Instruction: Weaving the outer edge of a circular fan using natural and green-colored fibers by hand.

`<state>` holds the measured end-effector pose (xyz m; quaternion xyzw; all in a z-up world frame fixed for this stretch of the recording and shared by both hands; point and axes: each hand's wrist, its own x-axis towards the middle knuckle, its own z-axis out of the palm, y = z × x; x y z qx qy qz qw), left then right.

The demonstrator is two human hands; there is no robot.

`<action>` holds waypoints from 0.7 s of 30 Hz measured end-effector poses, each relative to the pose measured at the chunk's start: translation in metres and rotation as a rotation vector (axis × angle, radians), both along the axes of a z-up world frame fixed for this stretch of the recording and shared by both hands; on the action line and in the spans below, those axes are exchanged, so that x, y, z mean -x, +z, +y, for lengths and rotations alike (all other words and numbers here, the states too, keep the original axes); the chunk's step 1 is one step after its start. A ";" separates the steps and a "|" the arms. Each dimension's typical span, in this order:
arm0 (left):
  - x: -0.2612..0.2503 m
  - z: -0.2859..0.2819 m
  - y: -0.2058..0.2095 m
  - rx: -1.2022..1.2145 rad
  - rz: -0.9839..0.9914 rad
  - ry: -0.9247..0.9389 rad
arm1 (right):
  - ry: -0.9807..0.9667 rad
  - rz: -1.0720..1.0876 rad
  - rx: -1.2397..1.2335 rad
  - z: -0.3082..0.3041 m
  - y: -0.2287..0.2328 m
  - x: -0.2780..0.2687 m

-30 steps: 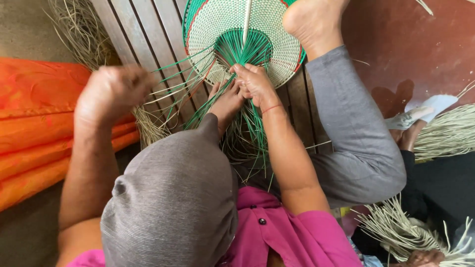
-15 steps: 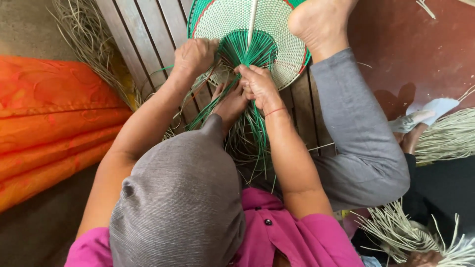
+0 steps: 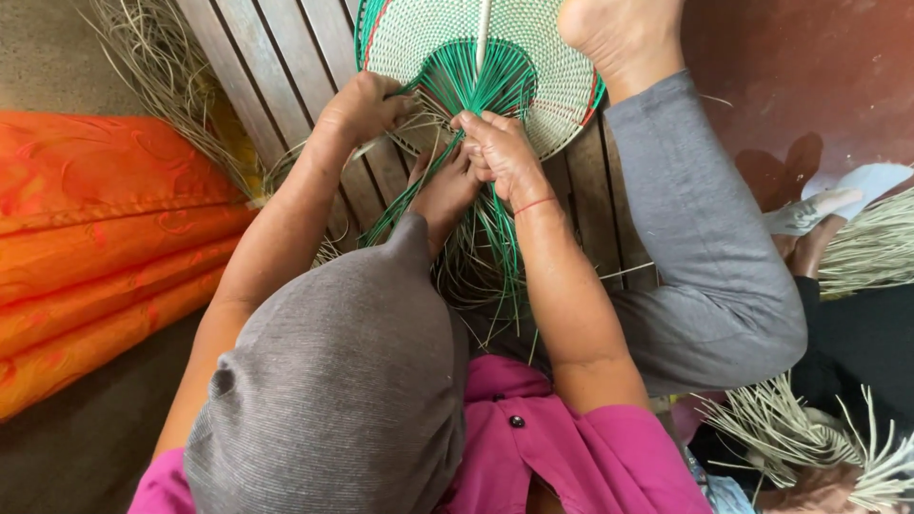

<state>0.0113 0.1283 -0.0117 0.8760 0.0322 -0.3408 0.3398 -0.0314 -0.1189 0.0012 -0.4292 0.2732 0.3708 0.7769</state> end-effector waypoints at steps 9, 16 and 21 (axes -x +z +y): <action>-0.003 -0.004 0.034 -0.339 -0.008 -0.147 | 0.023 0.001 0.050 0.000 0.009 -0.001; 0.025 -0.048 0.065 -0.716 -0.424 -0.742 | 0.030 -0.016 0.041 -0.003 0.006 -0.002; 0.063 -0.093 0.038 -0.304 -0.374 -0.702 | 0.022 0.012 0.240 0.007 0.000 -0.005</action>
